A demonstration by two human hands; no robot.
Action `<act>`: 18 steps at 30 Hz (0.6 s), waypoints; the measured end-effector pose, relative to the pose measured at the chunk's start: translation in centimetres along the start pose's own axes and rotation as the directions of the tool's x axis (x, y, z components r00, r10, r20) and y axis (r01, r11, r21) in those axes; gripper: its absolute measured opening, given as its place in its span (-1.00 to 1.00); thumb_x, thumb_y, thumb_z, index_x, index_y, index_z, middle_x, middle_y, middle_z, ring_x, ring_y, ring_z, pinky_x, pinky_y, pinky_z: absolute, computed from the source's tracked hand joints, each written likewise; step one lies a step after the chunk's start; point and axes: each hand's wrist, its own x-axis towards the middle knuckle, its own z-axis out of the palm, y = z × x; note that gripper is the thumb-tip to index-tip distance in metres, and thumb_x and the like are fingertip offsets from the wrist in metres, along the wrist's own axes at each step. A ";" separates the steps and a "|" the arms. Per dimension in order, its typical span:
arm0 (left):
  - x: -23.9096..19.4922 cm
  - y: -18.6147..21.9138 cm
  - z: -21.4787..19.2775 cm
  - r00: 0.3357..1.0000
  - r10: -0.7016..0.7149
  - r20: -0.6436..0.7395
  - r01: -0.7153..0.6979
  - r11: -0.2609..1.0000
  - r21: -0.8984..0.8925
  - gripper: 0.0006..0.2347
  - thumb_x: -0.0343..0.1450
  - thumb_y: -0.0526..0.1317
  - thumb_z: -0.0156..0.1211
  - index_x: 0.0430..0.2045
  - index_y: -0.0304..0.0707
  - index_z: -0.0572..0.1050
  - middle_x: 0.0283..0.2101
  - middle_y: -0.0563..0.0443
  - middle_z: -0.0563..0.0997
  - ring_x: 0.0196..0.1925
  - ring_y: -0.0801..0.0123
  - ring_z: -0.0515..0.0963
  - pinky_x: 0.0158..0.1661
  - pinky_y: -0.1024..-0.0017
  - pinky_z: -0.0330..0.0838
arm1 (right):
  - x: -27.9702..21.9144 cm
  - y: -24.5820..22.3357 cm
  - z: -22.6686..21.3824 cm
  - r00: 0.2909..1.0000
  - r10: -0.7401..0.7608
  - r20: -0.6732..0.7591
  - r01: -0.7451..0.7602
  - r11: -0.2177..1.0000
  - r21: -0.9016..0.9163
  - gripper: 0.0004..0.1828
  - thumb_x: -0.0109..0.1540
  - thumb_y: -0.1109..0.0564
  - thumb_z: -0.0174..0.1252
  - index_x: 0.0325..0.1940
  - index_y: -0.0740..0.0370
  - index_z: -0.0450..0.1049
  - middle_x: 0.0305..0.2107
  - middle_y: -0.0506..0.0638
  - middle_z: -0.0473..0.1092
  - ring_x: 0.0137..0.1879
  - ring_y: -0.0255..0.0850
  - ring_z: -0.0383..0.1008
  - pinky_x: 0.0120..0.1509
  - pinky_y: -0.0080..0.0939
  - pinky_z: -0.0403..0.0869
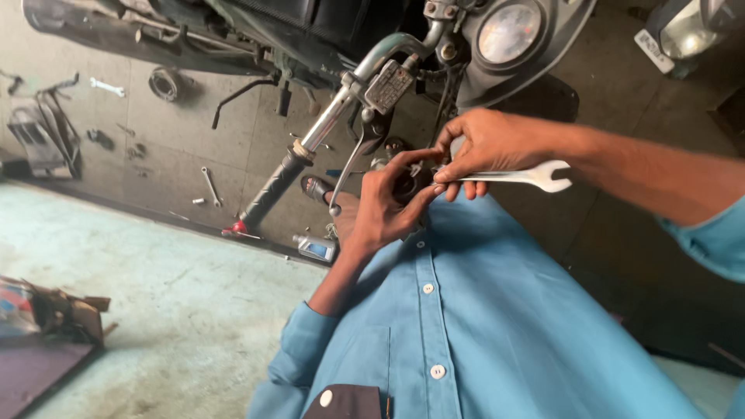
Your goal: The person uses a wrench to loosen and tighten bolts on a motorcycle handlebar assembly. They remove a small metal component, adjust it, and reattach it to the handlebar area.
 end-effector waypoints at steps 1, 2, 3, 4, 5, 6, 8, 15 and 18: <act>0.4 0.1 -0.1 1.000 -0.012 0.015 0.013 1.000 -0.020 -0.70 0.39 -0.29 0.37 -0.04 -0.41 0.51 -0.32 -0.10 0.69 -0.34 0.40 0.67 -0.28 0.48 0.53 | 0.1 0.6 -0.3 0.999 -0.034 0.003 0.034 0.998 0.058 -0.56 0.21 0.12 0.26 0.04 0.51 0.39 -0.35 0.27 0.62 -0.40 -0.20 0.61 -0.39 -0.25 0.54; 0.5 0.2 0.1 0.999 -0.033 0.024 0.034 0.999 -0.042 -0.72 0.39 -0.29 0.38 -0.07 -0.40 0.51 -0.36 -0.08 0.67 -0.38 0.44 0.64 -0.31 0.50 0.50 | -0.2 1.5 -0.3 0.998 -0.055 0.004 0.054 0.991 0.123 -0.55 0.23 0.11 0.26 0.02 0.56 0.38 -0.33 0.28 0.60 -0.36 -0.20 0.61 -0.38 -0.24 0.53; 0.6 0.2 0.3 0.998 -0.054 0.034 0.056 0.996 -0.063 -0.74 0.40 -0.28 0.39 -0.10 -0.40 0.51 -0.40 -0.06 0.66 -0.42 0.48 0.60 -0.35 0.51 0.48 | -0.4 2.4 -0.4 0.997 -0.072 0.004 0.071 0.986 0.150 -0.54 0.24 0.07 0.25 0.00 0.56 0.36 -0.33 0.29 0.61 -0.37 -0.19 0.60 -0.37 -0.25 0.52; 1.0 0.1 0.3 0.997 -0.064 0.043 0.067 0.995 -0.078 -0.75 0.41 -0.28 0.41 -0.13 -0.40 0.51 -0.45 -0.05 0.64 -0.47 0.52 0.56 -0.38 0.53 0.45 | -0.6 2.9 -0.6 0.995 -0.099 0.000 0.098 0.980 0.173 -0.52 0.26 0.03 0.25 -0.03 0.57 0.35 -0.32 0.30 0.61 -0.37 -0.19 0.58 -0.37 -0.26 0.51; 1.0 0.1 0.3 0.997 -0.069 0.034 0.072 0.993 -0.098 -0.76 0.41 -0.28 0.40 -0.13 -0.39 0.51 -0.43 -0.03 0.65 -0.47 0.54 0.58 -0.39 0.53 0.46 | -0.8 3.3 -0.8 0.992 -0.126 -0.005 0.125 0.973 0.195 -0.50 0.28 0.00 0.24 -0.05 0.57 0.33 -0.32 0.31 0.61 -0.38 -0.18 0.56 -0.36 -0.27 0.50; 1.1 0.3 0.1 0.997 -0.075 0.022 0.077 0.991 -0.114 -0.76 0.42 -0.28 0.39 -0.14 -0.38 0.51 -0.42 -0.01 0.66 -0.47 0.56 0.59 -0.41 0.54 0.46 | -1.1 3.5 -0.9 0.969 -0.241 0.049 0.209 0.913 0.349 -0.47 0.28 -0.04 0.23 -0.02 0.55 0.35 -0.26 0.32 0.60 -0.32 -0.15 0.59 -0.27 -0.24 0.53; 1.0 0.3 0.1 0.996 -0.086 0.007 0.086 0.987 -0.135 -0.77 0.42 -0.28 0.38 -0.13 -0.37 0.50 -0.42 0.01 0.65 -0.48 0.58 0.59 -0.42 0.55 0.46 | -2.2 4.2 -0.4 0.880 -0.464 0.106 0.296 0.707 0.642 -0.42 0.28 -0.13 0.20 0.04 0.50 0.39 -0.15 0.32 0.58 -0.21 -0.09 0.65 -0.10 -0.18 0.61; -0.6 0.2 1.8 0.980 -0.200 -0.018 0.188 0.947 -0.262 -0.79 0.46 -0.28 0.28 -0.08 -0.37 0.49 -0.44 0.03 0.62 -0.52 0.58 0.59 -0.45 0.56 0.45 | -4.3 6.1 5.9 0.652 -0.624 -0.432 0.747 0.627 0.221 -0.29 0.41 -0.32 -0.07 0.11 0.47 0.44 -0.24 0.31 0.52 -0.36 -0.25 0.47 -0.28 -0.33 0.43; -0.9 -0.1 2.4 0.988 -0.124 -0.091 0.091 0.948 -0.304 -0.82 0.53 -0.28 0.20 -0.04 -0.37 0.48 -0.34 -0.01 0.63 -0.40 0.55 0.59 -0.34 0.53 0.47 | -4.0 6.0 8.6 0.612 -0.408 -0.678 0.666 0.728 0.162 -0.59 0.48 -0.03 -0.15 0.10 0.39 0.38 -0.36 0.22 0.52 -0.43 -0.28 0.49 -0.34 -0.34 0.47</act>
